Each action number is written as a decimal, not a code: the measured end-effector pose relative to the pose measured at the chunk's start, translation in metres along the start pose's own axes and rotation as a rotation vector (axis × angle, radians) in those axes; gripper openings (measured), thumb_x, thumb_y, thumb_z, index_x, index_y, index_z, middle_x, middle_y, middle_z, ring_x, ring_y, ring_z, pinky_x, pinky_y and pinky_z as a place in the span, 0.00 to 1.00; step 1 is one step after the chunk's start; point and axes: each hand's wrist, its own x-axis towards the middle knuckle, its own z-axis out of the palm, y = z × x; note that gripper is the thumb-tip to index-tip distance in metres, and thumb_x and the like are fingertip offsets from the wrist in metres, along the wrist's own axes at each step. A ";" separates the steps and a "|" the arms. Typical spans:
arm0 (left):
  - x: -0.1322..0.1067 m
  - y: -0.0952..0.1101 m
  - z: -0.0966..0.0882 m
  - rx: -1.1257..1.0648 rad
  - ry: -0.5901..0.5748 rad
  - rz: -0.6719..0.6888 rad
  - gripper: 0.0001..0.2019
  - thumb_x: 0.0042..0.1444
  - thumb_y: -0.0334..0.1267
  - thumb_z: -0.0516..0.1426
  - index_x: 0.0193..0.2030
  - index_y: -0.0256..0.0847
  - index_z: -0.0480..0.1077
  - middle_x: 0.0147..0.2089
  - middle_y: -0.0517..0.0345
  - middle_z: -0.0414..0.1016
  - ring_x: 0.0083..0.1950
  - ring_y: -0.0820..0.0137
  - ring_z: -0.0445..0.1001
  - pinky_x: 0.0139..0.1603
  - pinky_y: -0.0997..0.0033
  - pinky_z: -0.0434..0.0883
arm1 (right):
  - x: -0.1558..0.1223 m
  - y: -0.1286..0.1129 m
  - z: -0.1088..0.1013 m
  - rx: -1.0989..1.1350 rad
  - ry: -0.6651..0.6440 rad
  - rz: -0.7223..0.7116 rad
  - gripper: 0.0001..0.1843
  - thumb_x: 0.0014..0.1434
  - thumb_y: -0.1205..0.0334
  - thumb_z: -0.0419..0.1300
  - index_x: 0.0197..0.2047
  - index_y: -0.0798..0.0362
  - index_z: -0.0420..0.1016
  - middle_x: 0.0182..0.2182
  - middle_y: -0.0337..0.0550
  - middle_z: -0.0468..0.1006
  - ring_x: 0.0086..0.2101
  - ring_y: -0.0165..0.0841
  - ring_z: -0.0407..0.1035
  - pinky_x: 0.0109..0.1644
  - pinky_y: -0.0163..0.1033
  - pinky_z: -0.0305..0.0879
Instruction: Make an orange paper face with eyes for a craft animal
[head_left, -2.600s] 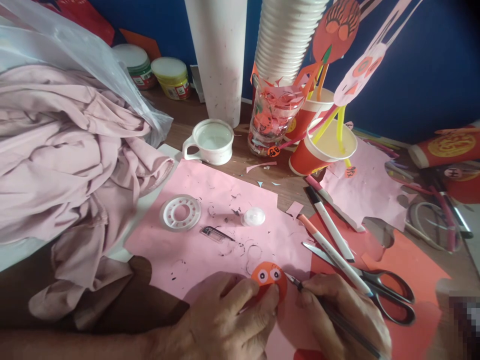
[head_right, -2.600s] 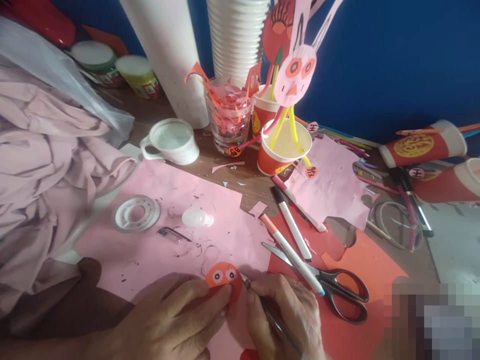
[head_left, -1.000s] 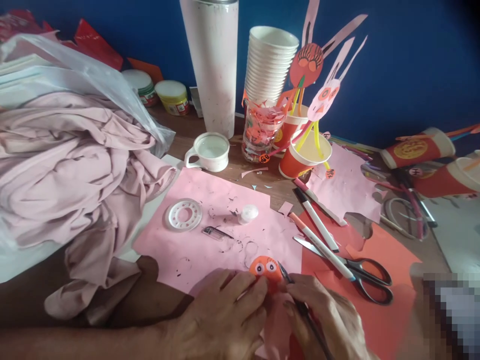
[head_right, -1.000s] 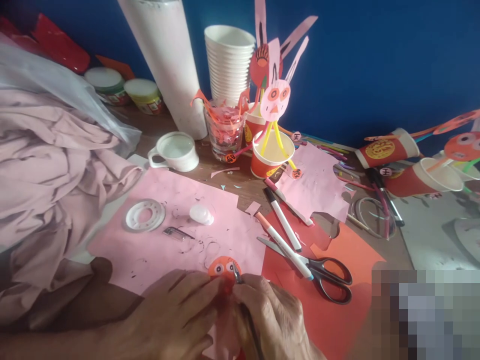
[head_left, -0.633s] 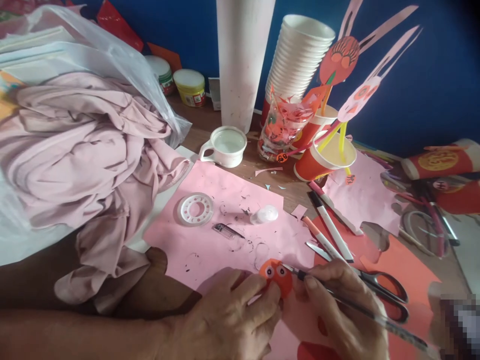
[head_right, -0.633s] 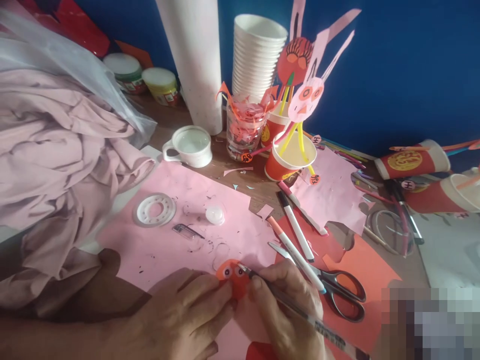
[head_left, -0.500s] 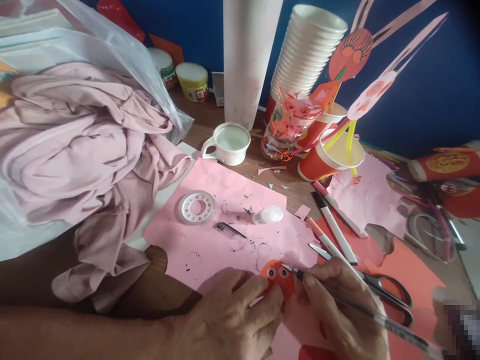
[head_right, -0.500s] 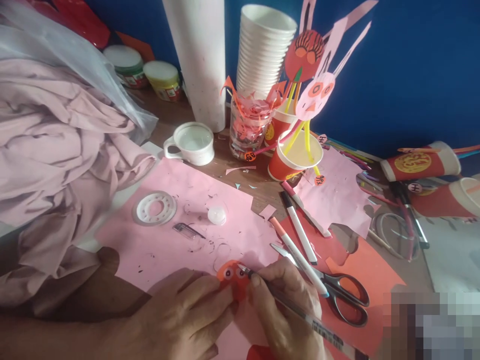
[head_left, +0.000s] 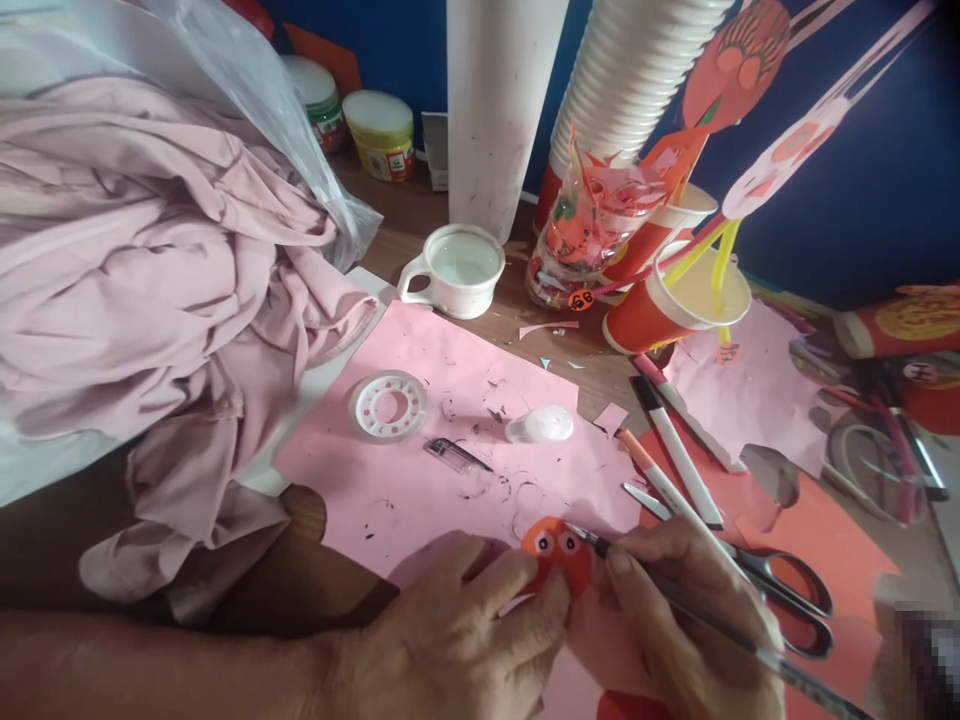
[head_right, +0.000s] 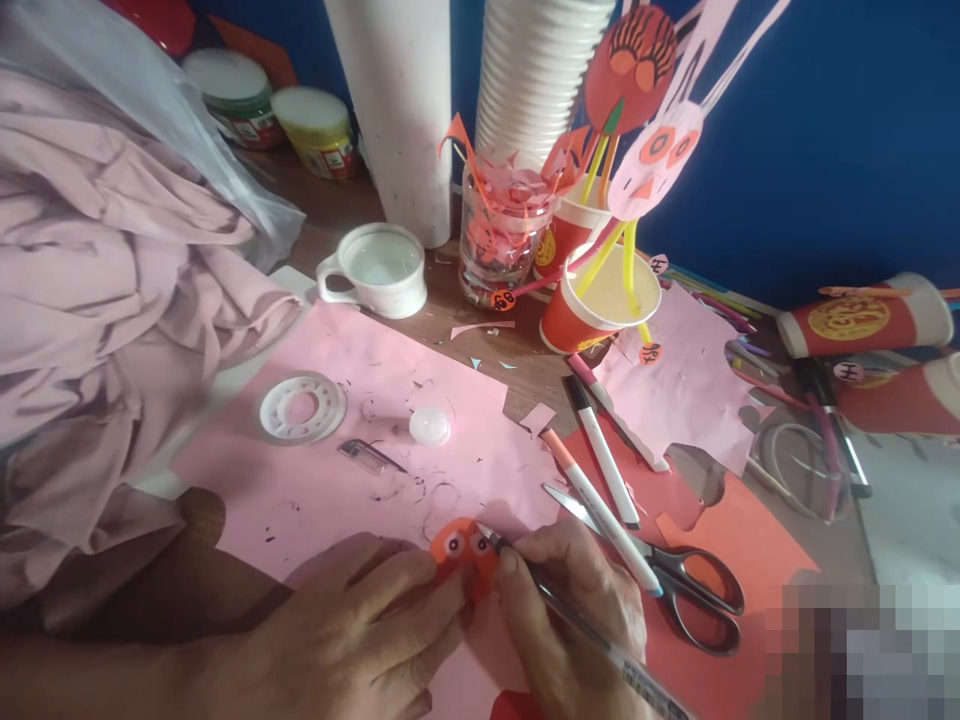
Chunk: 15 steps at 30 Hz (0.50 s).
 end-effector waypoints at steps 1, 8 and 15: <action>0.000 0.000 0.000 -0.003 0.002 0.001 0.15 0.56 0.45 0.52 0.44 0.39 0.71 0.51 0.51 0.69 0.42 0.63 0.67 0.31 0.64 0.66 | 0.000 0.000 0.000 -0.010 0.006 -0.007 0.10 0.52 0.56 0.57 0.24 0.50 0.67 0.16 0.36 0.75 0.16 0.27 0.67 0.19 0.28 0.62; -0.002 0.001 -0.003 -0.029 -0.066 -0.019 0.14 0.55 0.46 0.52 0.43 0.41 0.71 0.53 0.52 0.67 0.43 0.61 0.67 0.35 0.61 0.66 | 0.002 0.001 0.000 -0.085 0.019 -0.136 0.09 0.53 0.59 0.57 0.24 0.50 0.68 0.15 0.35 0.74 0.15 0.27 0.68 0.17 0.29 0.62; 0.000 0.003 -0.004 -0.039 -0.085 -0.056 0.15 0.57 0.45 0.51 0.45 0.41 0.71 0.54 0.53 0.67 0.44 0.62 0.66 0.35 0.62 0.66 | 0.004 0.002 0.001 -0.073 0.001 -0.209 0.08 0.54 0.61 0.57 0.23 0.50 0.67 0.14 0.33 0.73 0.14 0.26 0.66 0.16 0.29 0.60</action>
